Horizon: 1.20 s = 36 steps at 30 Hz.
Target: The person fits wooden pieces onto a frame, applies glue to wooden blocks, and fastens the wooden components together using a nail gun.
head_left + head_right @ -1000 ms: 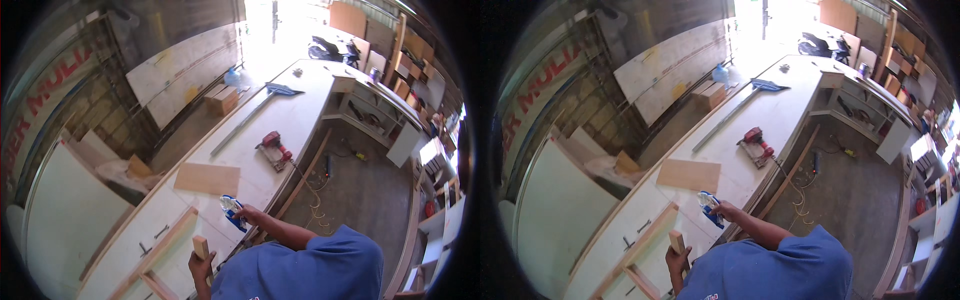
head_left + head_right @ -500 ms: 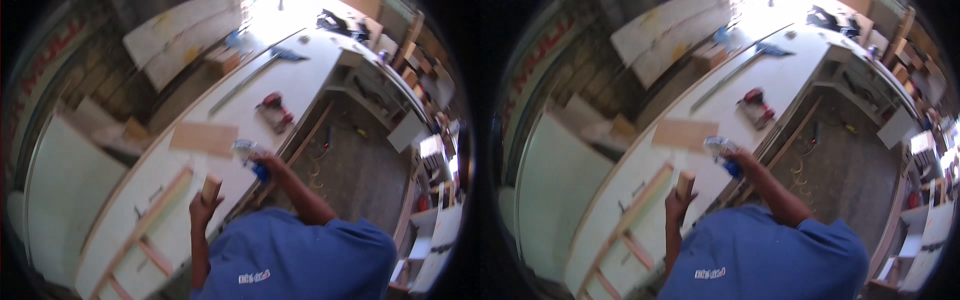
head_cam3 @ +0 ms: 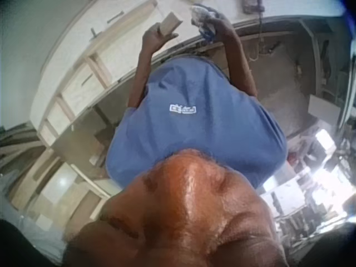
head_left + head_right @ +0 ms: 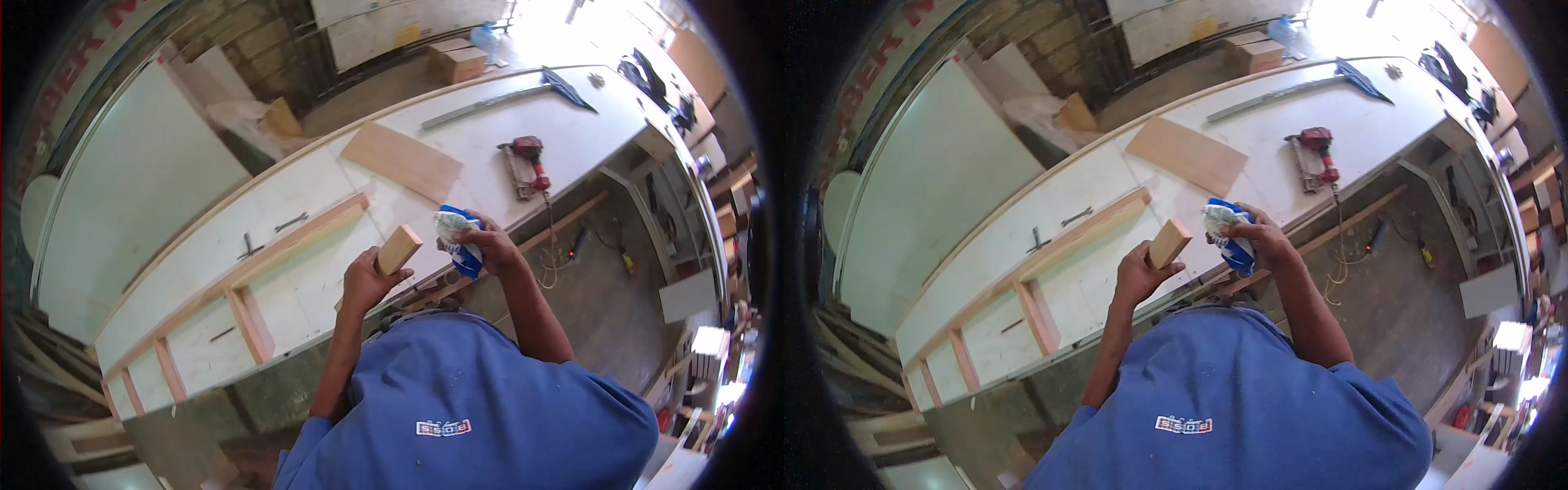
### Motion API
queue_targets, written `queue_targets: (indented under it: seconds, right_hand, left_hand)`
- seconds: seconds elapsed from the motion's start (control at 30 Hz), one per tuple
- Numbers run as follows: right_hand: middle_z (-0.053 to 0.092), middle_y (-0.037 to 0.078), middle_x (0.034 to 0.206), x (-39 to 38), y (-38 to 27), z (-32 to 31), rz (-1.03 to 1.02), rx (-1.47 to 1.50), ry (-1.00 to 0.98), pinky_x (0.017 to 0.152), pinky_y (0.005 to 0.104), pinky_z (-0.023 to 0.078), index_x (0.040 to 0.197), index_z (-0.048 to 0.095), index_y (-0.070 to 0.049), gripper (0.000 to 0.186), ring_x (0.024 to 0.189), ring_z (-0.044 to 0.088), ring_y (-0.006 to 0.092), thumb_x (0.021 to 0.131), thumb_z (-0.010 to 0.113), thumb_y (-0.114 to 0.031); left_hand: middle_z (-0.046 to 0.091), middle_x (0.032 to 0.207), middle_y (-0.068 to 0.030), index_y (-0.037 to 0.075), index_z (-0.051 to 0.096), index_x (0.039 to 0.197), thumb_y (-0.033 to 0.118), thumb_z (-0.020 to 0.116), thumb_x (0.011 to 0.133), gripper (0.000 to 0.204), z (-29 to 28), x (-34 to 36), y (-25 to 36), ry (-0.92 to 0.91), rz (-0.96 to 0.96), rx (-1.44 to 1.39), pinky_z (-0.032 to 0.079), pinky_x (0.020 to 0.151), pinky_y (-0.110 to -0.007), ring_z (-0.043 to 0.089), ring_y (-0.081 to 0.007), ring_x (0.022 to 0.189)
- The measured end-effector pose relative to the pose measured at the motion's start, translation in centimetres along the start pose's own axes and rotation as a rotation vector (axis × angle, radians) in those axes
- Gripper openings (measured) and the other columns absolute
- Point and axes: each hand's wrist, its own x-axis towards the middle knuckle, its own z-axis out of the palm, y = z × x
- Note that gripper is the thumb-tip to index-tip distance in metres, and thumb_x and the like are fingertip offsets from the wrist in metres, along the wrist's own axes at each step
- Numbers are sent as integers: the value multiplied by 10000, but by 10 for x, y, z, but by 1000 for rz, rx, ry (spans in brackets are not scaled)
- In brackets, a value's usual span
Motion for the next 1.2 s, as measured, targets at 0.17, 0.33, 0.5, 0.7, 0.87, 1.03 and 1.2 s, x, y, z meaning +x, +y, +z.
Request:
queue_targets:
  seconds: [0.17,0.33,0.5,0.7,0.87,1.03,1.2]
  right_hand:
    - [715,154,1012,3,5,15,65,-74,16,766,315,600,1264,587,41,486,834,711,216,798,688,-51]
    - [704,96,928,13,26,9,222,68,50,663,285,579,1163,635,14,359,778,692,170,848,751,-113]
    - [698,48,900,15,22,20,254,-134,16,653,266,562,1141,695,8,329,723,663,127,896,775,-198]
    - [724,2,835,24,-2,37,217,-626,33,656,258,491,1018,763,-13,260,704,607,61,867,823,-216]
    - [738,38,841,27,-23,45,110,-761,-41,655,268,505,985,766,7,277,706,629,75,845,833,-223]
    - [738,62,795,29,-32,53,44,-1016,-159,683,284,514,959,778,8,282,714,638,93,822,827,-234]
    - [746,89,803,32,-28,52,-15,-1112,-167,703,310,522,974,776,13,290,708,644,128,809,820,-220]
  left_hand:
    - [720,927,-159,41,706,1011,513,910,689,607,1,-16,-19,17,-41,0,551,788,-432,711,-334,863]
    - [716,920,-160,44,697,1003,506,917,681,605,2,-22,-29,-7,-118,47,550,786,-439,709,-339,863]
    - [716,914,-158,43,693,998,480,929,672,594,-1,-26,-27,17,-105,-29,552,788,-443,708,-338,851]
    - [717,912,-155,39,705,1010,422,952,655,578,1,-27,-29,60,-35,-26,556,792,-432,713,-319,854]
    - [723,962,-136,33,710,1076,381,963,675,589,2,-28,-26,14,46,-8,551,790,-384,708,-264,863]
    - [722,994,-126,31,717,1098,360,976,653,611,6,-28,-25,36,160,37,557,811,-385,705,-262,877]
    - [722,996,-116,38,723,1093,362,982,638,615,9,-26,-26,14,147,60,559,827,-389,706,-266,903]
